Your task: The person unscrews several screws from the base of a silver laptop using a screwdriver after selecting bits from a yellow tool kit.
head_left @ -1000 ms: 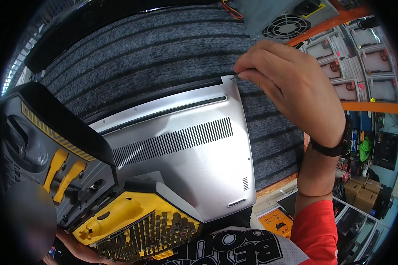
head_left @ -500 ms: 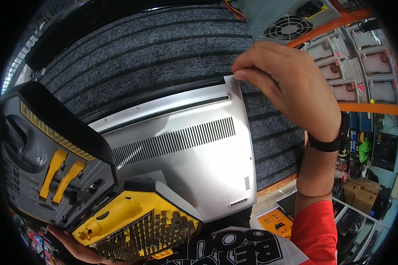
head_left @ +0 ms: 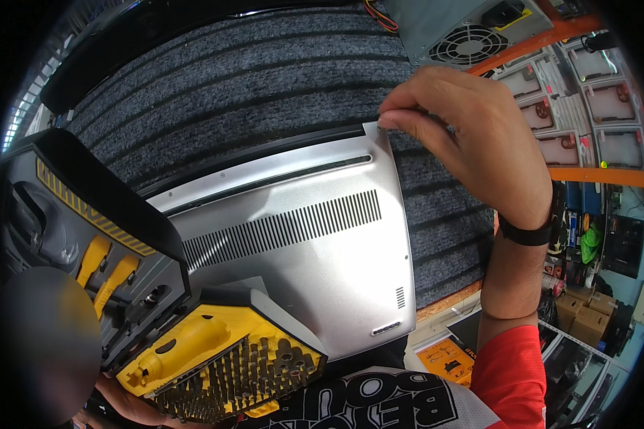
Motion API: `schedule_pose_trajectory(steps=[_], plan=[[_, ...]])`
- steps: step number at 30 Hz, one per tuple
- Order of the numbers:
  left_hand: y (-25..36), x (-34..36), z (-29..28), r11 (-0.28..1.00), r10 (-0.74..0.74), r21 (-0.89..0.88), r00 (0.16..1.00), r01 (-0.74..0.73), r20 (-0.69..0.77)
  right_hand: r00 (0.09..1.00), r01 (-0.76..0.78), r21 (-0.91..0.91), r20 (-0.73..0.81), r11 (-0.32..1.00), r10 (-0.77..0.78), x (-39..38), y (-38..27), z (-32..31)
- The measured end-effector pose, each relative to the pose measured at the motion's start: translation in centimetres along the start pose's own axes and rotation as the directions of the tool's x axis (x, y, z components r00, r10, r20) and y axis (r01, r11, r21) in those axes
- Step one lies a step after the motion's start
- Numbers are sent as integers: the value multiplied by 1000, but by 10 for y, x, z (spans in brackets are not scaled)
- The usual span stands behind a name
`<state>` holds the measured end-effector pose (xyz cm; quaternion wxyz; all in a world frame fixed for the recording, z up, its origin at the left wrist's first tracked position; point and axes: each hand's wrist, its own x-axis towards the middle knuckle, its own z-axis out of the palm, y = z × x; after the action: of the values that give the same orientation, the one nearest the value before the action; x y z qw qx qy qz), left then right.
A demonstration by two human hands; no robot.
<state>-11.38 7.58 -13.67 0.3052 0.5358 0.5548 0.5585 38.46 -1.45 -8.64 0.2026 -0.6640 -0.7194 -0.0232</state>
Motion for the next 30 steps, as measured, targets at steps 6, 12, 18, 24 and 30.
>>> schedule_pose_trajectory(steps=[6,12,18,24,30], plan=[[26,-8,32,987,-66,134,985,88,-156,1000,-1,27,4,1000,1,-1,0,-2],[10,1,13,995,-93,32,986,98,-139,1000,14,36,3,999,-14,-2,3,-3],[38,-23,54,985,-175,-59,935,165,-309,992,98,100,-90,990,-89,21,-30,2],[22,-15,33,983,-144,-146,963,112,-230,985,164,229,8,960,-171,58,-62,27],[17,-17,27,991,-136,-44,951,129,-277,956,229,129,155,965,-248,73,-56,29]])
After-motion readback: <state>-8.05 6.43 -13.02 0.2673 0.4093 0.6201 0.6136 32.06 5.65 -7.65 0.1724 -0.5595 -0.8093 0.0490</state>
